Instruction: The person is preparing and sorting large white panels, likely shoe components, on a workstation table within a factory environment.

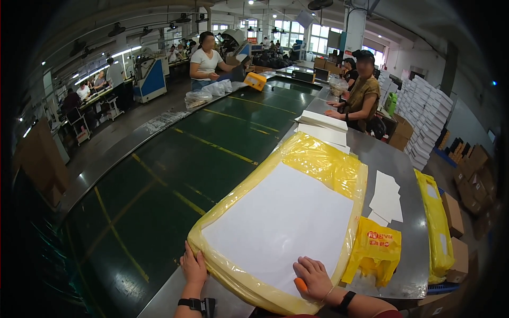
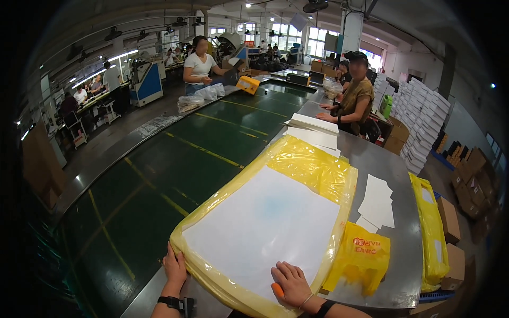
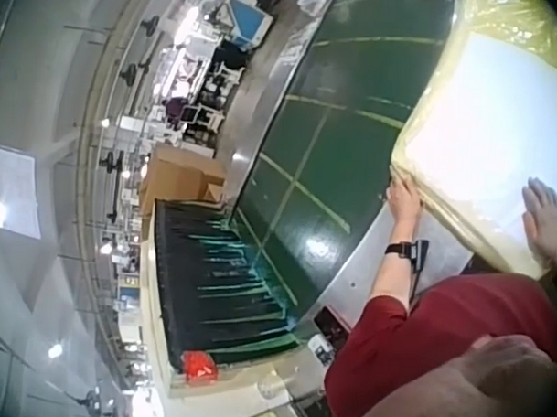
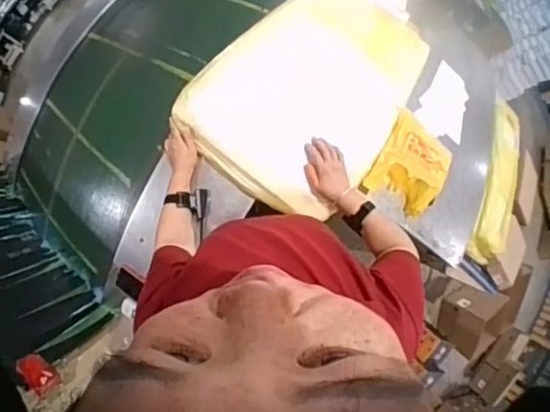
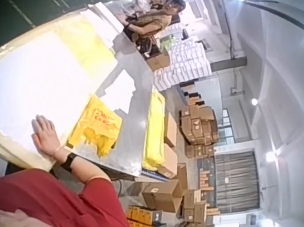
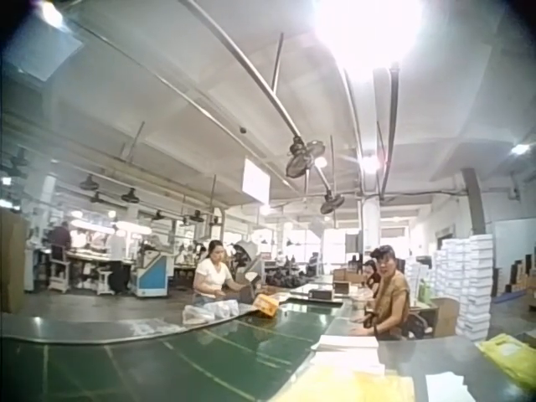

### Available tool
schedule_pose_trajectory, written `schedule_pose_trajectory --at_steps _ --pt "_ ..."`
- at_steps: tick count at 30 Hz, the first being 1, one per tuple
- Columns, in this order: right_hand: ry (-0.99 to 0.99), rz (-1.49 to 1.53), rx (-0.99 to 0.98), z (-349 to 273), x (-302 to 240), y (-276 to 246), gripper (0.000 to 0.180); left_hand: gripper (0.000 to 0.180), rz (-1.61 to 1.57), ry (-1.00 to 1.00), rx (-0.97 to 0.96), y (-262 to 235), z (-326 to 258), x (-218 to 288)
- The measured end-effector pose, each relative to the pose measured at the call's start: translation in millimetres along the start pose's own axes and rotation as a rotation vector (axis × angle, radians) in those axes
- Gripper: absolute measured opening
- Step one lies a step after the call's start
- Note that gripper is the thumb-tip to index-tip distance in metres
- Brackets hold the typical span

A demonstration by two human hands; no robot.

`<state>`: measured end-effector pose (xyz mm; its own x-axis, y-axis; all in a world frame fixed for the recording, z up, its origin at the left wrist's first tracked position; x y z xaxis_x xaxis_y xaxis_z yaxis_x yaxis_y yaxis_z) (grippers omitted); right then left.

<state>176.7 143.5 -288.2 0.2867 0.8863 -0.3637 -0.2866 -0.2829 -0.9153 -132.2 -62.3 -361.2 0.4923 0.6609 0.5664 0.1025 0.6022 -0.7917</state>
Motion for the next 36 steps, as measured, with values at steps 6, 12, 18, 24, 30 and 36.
schedule_pose_trajectory --at_steps 6,12,18,24,30,36 --pt "-0.011 0.007 0.007 0.1 -0.2 -0.6 0.047 0.062 -0.015 -0.001 -0.005 -2.0 -0.2 1.9" --pt "0.003 0.016 0.000 -0.9 -0.2 -1.3 0.048 0.061 -0.022 0.010 -0.005 -1.9 0.0 2.0" --pt "0.012 0.011 -0.023 -1.9 1.1 0.9 0.048 0.060 -0.021 -0.007 -0.029 -5.1 -0.2 3.5" --pt "0.015 0.002 -0.033 -1.5 2.3 1.7 0.048 0.060 -0.034 0.012 -0.018 -3.9 0.4 2.8" --pt "0.010 0.001 -0.032 -2.2 1.0 1.1 0.049 0.060 -0.017 0.011 -0.015 -4.9 -0.1 2.7" --pt "0.017 0.002 -0.032 -2.6 1.1 1.0 0.049 0.060 -0.014 0.003 -0.013 -2.1 0.5 2.0"
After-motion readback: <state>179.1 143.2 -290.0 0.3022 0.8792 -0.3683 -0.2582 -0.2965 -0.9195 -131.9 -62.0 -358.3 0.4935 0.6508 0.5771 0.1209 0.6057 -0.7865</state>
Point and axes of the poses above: each hand's wrist, its own z-axis towards the middle knuckle, its own y-axis out of the palm, x = y × z, the point moved 2 cm from there along z, towards the middle knuckle, and after that the axes turned 2 degrees about z, right-handed, at the moved point
